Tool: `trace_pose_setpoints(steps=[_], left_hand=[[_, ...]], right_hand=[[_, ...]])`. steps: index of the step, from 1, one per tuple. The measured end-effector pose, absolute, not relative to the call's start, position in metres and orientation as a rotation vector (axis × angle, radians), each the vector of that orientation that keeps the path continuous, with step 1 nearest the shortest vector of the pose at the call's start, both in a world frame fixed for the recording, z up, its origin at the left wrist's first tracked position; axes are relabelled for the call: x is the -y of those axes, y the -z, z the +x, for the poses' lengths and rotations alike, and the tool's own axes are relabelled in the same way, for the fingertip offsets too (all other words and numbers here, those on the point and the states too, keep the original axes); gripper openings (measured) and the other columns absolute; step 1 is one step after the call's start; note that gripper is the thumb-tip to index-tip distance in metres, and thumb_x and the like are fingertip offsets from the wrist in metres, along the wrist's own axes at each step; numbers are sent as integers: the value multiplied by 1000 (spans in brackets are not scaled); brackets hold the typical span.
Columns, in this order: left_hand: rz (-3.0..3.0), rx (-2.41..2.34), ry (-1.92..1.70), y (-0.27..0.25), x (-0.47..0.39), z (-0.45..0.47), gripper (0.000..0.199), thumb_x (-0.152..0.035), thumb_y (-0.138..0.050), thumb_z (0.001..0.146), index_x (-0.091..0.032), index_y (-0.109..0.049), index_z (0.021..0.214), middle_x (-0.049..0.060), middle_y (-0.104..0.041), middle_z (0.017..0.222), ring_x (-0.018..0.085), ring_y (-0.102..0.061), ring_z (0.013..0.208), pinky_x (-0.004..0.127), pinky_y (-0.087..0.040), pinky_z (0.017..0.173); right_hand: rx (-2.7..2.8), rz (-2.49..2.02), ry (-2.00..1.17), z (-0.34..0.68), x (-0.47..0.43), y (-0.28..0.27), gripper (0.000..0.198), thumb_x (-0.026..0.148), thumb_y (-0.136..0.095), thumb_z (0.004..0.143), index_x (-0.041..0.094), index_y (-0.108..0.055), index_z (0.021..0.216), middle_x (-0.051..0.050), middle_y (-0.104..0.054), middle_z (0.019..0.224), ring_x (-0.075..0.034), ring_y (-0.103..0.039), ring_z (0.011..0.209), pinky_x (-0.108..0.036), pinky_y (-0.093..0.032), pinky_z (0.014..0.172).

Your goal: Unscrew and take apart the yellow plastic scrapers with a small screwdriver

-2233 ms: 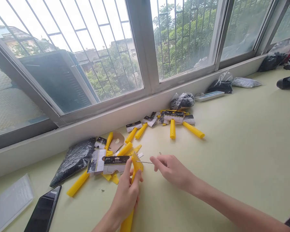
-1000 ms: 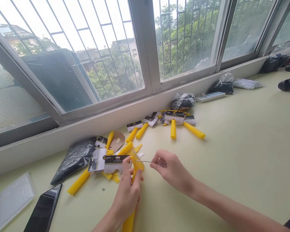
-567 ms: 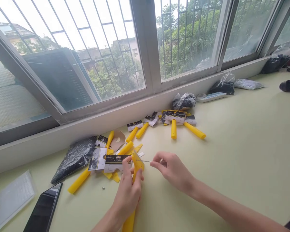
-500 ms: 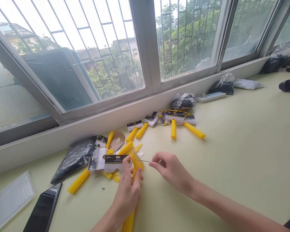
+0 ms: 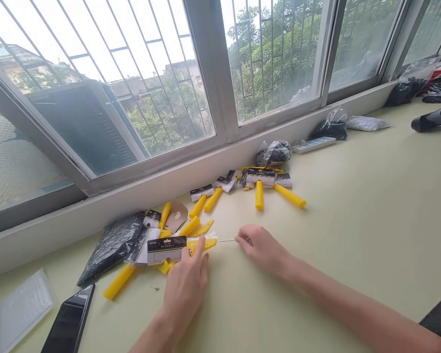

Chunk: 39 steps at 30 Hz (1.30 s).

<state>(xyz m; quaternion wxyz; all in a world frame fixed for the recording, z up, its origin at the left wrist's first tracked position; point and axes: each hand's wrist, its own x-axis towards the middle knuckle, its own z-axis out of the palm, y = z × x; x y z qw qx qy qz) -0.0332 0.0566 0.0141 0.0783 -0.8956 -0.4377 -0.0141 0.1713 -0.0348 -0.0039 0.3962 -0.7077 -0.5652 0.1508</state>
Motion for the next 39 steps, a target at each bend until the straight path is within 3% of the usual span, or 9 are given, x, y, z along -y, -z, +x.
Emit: trace_pose_setpoints(steps=[6, 10, 13, 19, 25, 33, 39], left_hand=[[-2635, 1259, -35, -13, -60, -33, 46, -32, -31, 106, -25, -43, 150, 8, -59, 96, 16, -63, 61, 24, -41, 56], [-2625, 1088, -55, -6, -63, -37, 48, -23, -31, 104, -26, -37, 152, 9, -57, 103, 14, -62, 60, 21, -39, 52], [-2682, 956, -42, -2, -64, -38, 56, -10, -31, 100, -29, -32, 152, 7, -55, 104, 13, -61, 60, 20, -38, 51], [-2742, 989, -104, -7, -62, -37, 70, 6, -30, 82, -31, -43, 140, 6, -52, 104, 15, -61, 60, 23, -39, 52], [-2784, 1022, -131, -14, -60, -35, 72, 4, -31, 83, -34, -41, 143, 7, -51, 106, 16, -61, 61, 24, -37, 54], [-2819, 1122, -39, -14, -63, -37, 55, -1, -32, 91, -29, -42, 137, 4, -52, 99, 10, -49, 52, 22, -30, 51], [-2814, 1145, -70, -16, -60, -36, 59, 1, -31, 88, -30, -42, 137, 5, -53, 100, 11, -49, 53, 23, -29, 52]], right_hand=[[1497, -1821, -354, 166, 36, 6, 29, 16, -44, 96, 21, -43, 67, -3, -56, 76, -15, -50, 67, -29, -36, 62], [1500, -1831, -355, 166, 37, 4, 28, 17, -44, 97, 21, -45, 69, -3, -57, 77, -15, -52, 68, -29, -37, 63], [1485, -1843, -357, 168, 38, 2, 28, 17, -43, 97, 21, -46, 69, -3, -57, 77, -15, -52, 68, -29, -37, 62], [1431, -1877, -342, 172, 38, 0, 30, 17, -43, 95, 22, -38, 66, -2, -55, 72, -16, -49, 65, -29, -34, 60], [1395, -1869, -325, 173, 39, -1, 32, 20, -45, 95, 22, -35, 64, 0, -51, 68, -15, -45, 61, -29, -32, 58], [1345, -1808, -305, 177, 39, -3, 28, 29, -44, 98, 21, -52, 72, -1, -58, 72, -16, -51, 65, -29, -37, 59], [1342, -1783, -299, 177, 38, -2, 28, 29, -46, 97, 21, -53, 71, -1, -58, 71, -16, -50, 64, -29, -37, 59]])
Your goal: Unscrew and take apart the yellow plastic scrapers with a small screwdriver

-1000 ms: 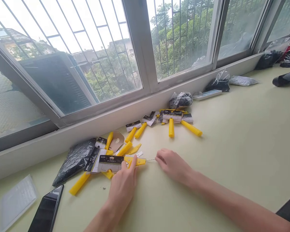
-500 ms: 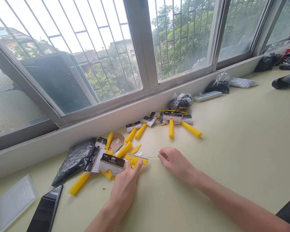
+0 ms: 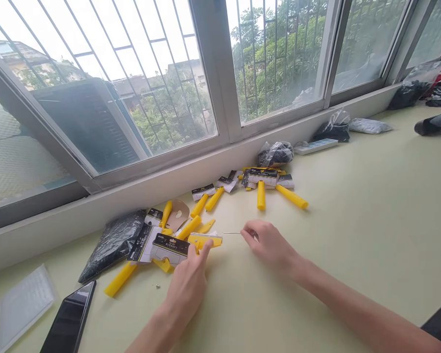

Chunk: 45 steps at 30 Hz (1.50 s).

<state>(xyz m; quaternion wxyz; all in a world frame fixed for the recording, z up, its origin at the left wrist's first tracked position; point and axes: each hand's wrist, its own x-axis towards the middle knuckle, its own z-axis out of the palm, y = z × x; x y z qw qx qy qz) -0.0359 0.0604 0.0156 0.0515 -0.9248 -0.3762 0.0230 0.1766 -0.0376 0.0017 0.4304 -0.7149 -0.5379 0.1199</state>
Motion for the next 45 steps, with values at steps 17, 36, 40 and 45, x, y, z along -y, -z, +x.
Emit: trace_pose_setpoints(steps=[17, 36, 40, 45], left_hand=[[-3095, 1286, 227, -13, -64, -41, 51, -5, -27, 92, -30, -39, 135, 3, -59, 94, 13, -59, 63, 22, -46, 66], [-3263, 1222, 412, -14, -71, -46, 40, -18, -32, 95, -30, -49, 129, -1, -51, 78, 16, -47, 59, 24, -39, 65], [-3349, 1395, 701, -24, -73, -45, 30, -28, -39, 97, -27, -49, 126, -7, -38, 62, 15, -40, 55, 23, -40, 61], [-3341, 1675, 1105, -58, -74, -48, 35, -39, -43, 100, -29, -41, 133, -6, -47, 72, 10, -38, 47, 19, -36, 46]], right_hand=[[1336, -1772, -315, 175, 39, -3, 27, 28, -46, 97, 21, -52, 72, -1, -58, 72, -16, -50, 66, -29, -37, 61], [1255, -1709, -429, 173, 39, -7, 29, 32, -49, 97, 21, -55, 71, 1, -57, 69, -15, -48, 64, -28, -35, 59], [1241, -1665, -439, 175, 39, -11, 32, 34, -51, 98, 21, -54, 70, 2, -54, 67, -14, -46, 63, -27, -34, 58], [1553, -1376, -448, 146, 57, -14, 27, 32, -51, 101, 20, -56, 77, 1, -56, 72, -12, -47, 64, -24, -37, 61]])
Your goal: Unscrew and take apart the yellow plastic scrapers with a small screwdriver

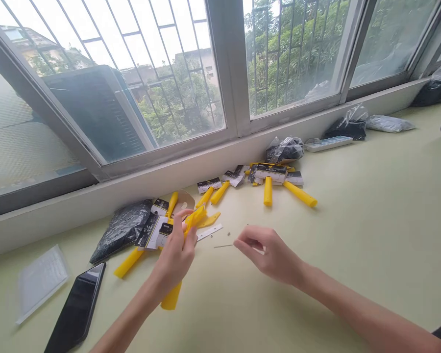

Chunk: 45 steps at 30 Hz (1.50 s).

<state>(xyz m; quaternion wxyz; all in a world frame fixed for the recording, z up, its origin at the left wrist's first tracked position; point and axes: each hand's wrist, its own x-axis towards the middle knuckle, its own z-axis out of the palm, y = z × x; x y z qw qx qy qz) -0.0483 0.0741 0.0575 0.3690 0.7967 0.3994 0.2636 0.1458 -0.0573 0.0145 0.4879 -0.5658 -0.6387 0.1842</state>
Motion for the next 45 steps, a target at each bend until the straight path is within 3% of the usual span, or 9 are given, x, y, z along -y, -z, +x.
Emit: trace_pose_setpoints(steps=[3, 6, 13, 18, 24, 28, 31, 36, 45], left_hand=[[1894, -940, -803, -86, -84, -61, 35, -39, -47, 100, -31, -36, 132, -5, -50, 80, 8, -39, 43, 19, -38, 38], [1830, -906, -973, -111, -93, -78, 30, -36, -49, 99, -33, -37, 126, -5, -50, 87, 5, -41, 42, 18, -40, 36], [1828, -886, -1188, -137, -87, -93, 27, -32, -52, 98, -34, -40, 123, -5, -50, 87, 4, -44, 40, 16, -41, 33], [1762, -804, -1122, -137, -77, -88, 26, -33, -52, 98, -34, -41, 121, -7, -50, 83, 4, -42, 39, 16, -39, 32], [1495, -688, -812, -126, -57, -71, 31, -40, -55, 96, -32, -39, 122, -7, -52, 83, 3, -38, 41, 15, -38, 34], [1303, -697, -548, -91, -35, -51, 36, -56, -58, 92, -31, -38, 110, -9, -45, 76, 2, -32, 38, 12, -33, 30], [1228, -673, -372, -54, -17, -39, 39, -61, -55, 92, -34, -37, 114, -10, -44, 74, 4, -36, 36, 16, -40, 28], [1230, -683, -317, -17, -4, -32, 39, -58, -52, 94, -28, -41, 116, -9, -47, 65, 6, -36, 33, 18, -40, 26], [1235, -850, -483, -7, -23, -36, 43, -55, -67, 83, -25, -39, 99, -12, -45, 53, 7, -32, 30, 19, -35, 23]], right_hand=[[1941, -1155, -469, 92, 75, 0, 20, 26, -48, 103, 20, -60, 88, -1, -60, 82, -10, -51, 66, -21, -39, 61], [2146, -1096, -118, 36, 88, 27, 27, 24, -47, 101, 21, -55, 75, 3, -52, 65, -10, -33, 48, -23, -25, 45], [2180, -1422, 132, 27, 78, 49, 16, 6, -52, 77, 21, -47, 73, 3, -52, 63, -13, -26, 47, -29, -12, 47], [2061, -1600, -87, 89, 32, 28, 25, 7, -41, 91, 21, -45, 70, 2, -48, 62, -13, -28, 51, -29, -16, 53], [1834, -1547, -277, 156, -27, 12, 26, 25, -46, 100, 20, -59, 78, -2, -62, 80, -14, -53, 69, -26, -39, 67], [1642, -1508, -306, 170, -12, 11, 27, 35, -47, 101, 18, -66, 91, -4, -67, 82, -15, -58, 71, -27, -47, 66], [1399, -1502, -395, 178, 23, 12, 32, 43, -51, 100, 17, -71, 102, -6, -70, 86, -18, -62, 76, -29, -49, 67], [1123, -1472, -520, 184, 76, 7, 34, 52, -64, 92, 20, -76, 91, -2, -63, 73, -16, -52, 66, -28, -42, 59], [1305, -1378, -636, 159, 76, 9, 36, 48, -52, 100, 20, -59, 79, 4, -40, 63, -11, -31, 57, -28, -26, 52]])
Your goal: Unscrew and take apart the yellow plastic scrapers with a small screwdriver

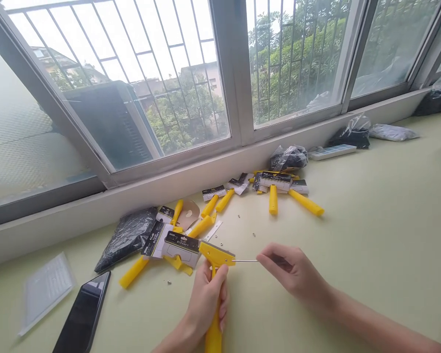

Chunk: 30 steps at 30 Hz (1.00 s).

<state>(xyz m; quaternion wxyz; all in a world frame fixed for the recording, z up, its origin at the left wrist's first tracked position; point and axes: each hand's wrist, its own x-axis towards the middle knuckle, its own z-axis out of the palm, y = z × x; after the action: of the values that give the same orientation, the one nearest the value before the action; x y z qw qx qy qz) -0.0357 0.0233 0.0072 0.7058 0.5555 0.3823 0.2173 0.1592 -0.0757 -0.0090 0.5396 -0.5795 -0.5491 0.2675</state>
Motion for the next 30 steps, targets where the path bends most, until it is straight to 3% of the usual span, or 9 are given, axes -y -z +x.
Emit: trace_pose_setpoints(steps=[12, 22, 30], left_hand=[[1270, -815, -445, -11, -16, -33, 47, -55, -66, 83, -24, -44, 111, -11, -48, 53, 8, -34, 29, 20, -37, 23], [1282, -832, -438, -8, -17, -35, 40, -54, -64, 85, -23, -45, 103, -10, -48, 54, 7, -35, 29, 19, -37, 24], [1278, -819, -441, -8, -17, -34, 38, -51, -63, 88, -23, -45, 107, -10, -48, 55, 7, -35, 30, 19, -37, 23]], right_hand=[[1356, -1399, -643, 154, 74, 12, 36, 49, -50, 101, 21, -56, 78, 5, -40, 62, -12, -32, 57, -28, -26, 53], [1348, -1408, -659, 153, 74, 11, 35, 46, -50, 101, 21, -52, 76, 5, -38, 62, -12, -31, 57, -29, -25, 53], [1289, -1419, -700, 153, 74, 9, 37, 48, -51, 100, 21, -52, 75, 5, -38, 63, -12, -31, 57, -29, -25, 53]])
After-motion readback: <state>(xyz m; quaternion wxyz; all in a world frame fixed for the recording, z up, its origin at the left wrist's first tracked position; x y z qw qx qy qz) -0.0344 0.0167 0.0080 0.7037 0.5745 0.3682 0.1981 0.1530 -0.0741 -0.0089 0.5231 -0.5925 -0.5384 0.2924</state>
